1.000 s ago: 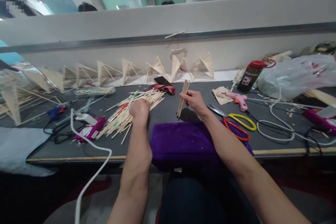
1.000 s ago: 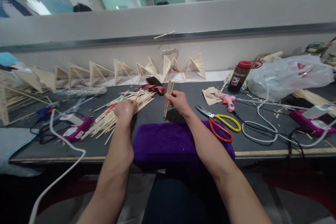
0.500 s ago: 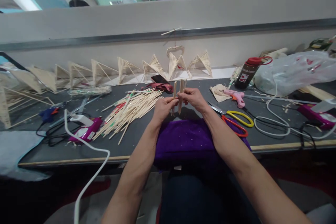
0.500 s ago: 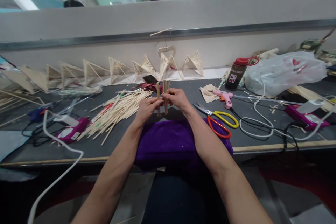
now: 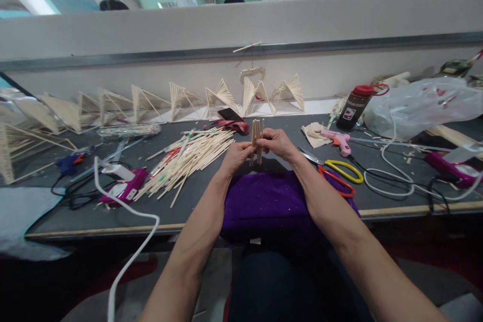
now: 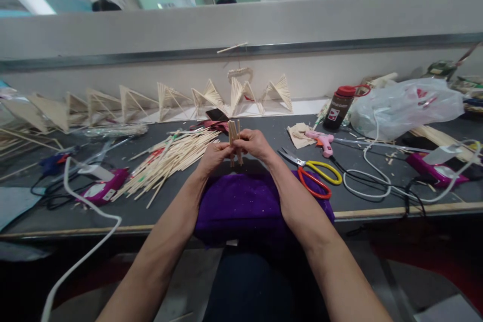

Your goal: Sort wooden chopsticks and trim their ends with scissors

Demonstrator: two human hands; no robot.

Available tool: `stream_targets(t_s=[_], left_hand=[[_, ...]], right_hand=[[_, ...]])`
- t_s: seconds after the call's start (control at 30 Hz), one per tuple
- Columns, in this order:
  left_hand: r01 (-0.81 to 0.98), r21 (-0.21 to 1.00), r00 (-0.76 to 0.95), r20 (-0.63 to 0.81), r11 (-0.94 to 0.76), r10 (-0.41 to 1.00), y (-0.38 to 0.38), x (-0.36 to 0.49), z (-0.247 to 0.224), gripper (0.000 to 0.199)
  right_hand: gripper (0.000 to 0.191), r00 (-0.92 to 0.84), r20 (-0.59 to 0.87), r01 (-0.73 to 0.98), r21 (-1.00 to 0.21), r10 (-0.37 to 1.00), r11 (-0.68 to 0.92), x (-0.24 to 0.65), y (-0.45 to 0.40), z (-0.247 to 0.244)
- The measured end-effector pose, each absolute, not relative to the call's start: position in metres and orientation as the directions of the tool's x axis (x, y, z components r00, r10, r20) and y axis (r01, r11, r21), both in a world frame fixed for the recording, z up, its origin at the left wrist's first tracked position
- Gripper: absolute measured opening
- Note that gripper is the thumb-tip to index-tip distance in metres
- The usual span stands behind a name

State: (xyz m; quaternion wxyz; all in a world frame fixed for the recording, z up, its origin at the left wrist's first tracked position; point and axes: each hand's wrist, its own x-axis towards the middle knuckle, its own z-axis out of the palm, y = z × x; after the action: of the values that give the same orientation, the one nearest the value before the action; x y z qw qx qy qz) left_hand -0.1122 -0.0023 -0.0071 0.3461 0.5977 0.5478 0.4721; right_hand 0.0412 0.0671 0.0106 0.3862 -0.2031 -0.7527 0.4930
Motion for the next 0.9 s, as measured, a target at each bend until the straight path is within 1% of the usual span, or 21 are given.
stream_targets(t_s=[0.13,0.2,0.27,0.33,0.43,0.57,0.67,0.73,0.8,0.9], left_hand=[[0.402,0.888,-0.059,0.270,-0.224,0.961,-0.006,-0.110,-0.005,0.041],[0.402,0.880,-0.067,0.305,-0.254,0.950,-0.006,-0.109,-0.006,0.041],[0.359,0.899,-0.057,0.288,-0.249,0.956,-0.004,-0.108,-0.010,0.044],[0.308,0.927,-0.039,0.235,-0.212,0.971,-0.001,-0.107,-0.014,0.046],[0.286,0.944,-0.029,0.182,-0.167,0.983,0.000,-0.108,-0.018,0.046],[0.314,0.927,0.032,0.204,-0.204,0.978,-0.003,-0.110,-0.019,0.039],[0.410,0.885,0.065,0.215,-0.222,0.975,-0.004,-0.110,-0.021,0.034],[0.443,0.869,0.074,0.208,-0.219,0.975,-0.004,-0.109,-0.022,0.033],[0.435,0.870,0.088,0.214,-0.231,0.973,-0.005,-0.109,-0.023,0.033],[0.384,0.888,0.090,0.236,-0.253,0.967,-0.006,-0.107,-0.021,0.033]], right_hand=[[0.015,-0.579,0.437,-0.096,-0.875,0.688,0.475,0.039,0.061,0.013],[0.014,-0.564,0.454,-0.104,-0.868,0.690,0.486,0.040,0.059,0.014],[0.015,-0.579,0.435,-0.097,-0.877,0.690,0.471,0.041,0.060,0.014],[0.019,-0.616,0.389,-0.087,-0.898,0.685,0.431,0.042,0.062,0.012],[0.022,-0.639,0.353,-0.084,-0.915,0.683,0.394,0.043,0.065,0.008],[0.020,-0.632,0.398,-0.099,-0.893,0.665,0.439,0.044,0.065,0.005],[0.020,-0.637,0.403,-0.089,-0.886,0.658,0.456,0.046,0.066,0.004],[0.019,-0.653,0.391,-0.075,-0.886,0.649,0.458,0.047,0.068,0.004],[0.017,-0.679,0.389,-0.070,-0.878,0.623,0.473,0.047,0.068,0.004],[0.015,-0.674,0.438,-0.067,-0.838,0.595,0.541,0.048,0.068,0.006]])
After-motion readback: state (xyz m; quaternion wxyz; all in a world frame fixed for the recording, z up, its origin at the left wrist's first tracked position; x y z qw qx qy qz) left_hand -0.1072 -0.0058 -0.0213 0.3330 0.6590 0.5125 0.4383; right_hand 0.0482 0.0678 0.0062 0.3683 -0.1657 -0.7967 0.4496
